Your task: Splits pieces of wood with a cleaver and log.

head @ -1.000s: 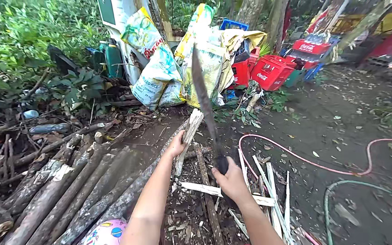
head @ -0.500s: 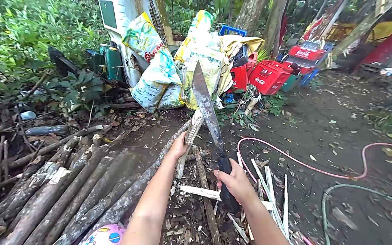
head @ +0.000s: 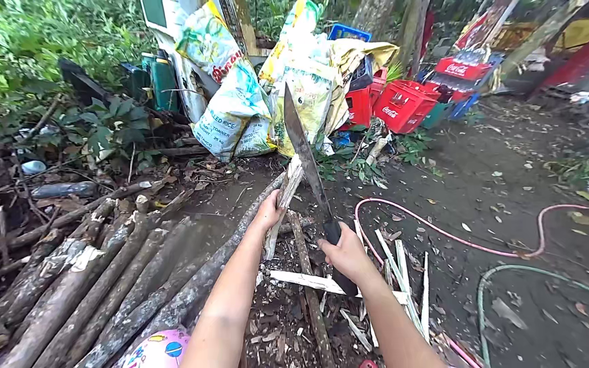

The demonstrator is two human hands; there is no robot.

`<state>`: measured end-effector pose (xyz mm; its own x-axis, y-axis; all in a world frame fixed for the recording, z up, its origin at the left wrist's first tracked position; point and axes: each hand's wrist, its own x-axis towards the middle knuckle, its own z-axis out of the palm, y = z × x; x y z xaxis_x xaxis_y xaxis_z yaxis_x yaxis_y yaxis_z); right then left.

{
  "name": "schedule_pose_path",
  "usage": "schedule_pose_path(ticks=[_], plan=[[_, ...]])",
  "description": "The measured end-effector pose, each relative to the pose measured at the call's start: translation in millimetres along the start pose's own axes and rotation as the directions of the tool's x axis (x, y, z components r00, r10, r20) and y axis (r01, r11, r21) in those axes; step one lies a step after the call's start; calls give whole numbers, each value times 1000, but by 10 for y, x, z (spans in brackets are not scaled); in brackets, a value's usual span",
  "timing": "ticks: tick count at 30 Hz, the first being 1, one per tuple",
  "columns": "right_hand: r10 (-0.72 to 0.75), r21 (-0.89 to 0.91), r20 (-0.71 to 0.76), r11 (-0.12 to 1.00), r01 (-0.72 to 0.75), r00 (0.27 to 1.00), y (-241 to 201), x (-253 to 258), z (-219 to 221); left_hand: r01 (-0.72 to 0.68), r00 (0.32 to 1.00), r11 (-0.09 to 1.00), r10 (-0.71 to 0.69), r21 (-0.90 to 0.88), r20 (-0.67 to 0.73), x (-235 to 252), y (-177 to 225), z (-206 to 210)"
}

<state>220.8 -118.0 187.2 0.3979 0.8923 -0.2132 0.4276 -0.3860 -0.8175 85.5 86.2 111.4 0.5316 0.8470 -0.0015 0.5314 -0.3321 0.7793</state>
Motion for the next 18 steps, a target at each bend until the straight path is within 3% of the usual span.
schedule_pose_path(ticks=[7,13,16,18], plan=[[-9,378,91,925,-26,996,35,-122,48,-30,999,999,30,11,39,-6,-17,-7],[-41,443,55,897,13,998,-120,-282,388,39,999,998,-38,-56,20,-37,51,-29],[-109,430,63,900,71,992,-239,-260,513,86,996,964,-90,-250,-3,-486,287,-176],[-186,426,57,893,145,981,-331,-198,591,157,983,925,-111,-346,149,-967,516,-371]])
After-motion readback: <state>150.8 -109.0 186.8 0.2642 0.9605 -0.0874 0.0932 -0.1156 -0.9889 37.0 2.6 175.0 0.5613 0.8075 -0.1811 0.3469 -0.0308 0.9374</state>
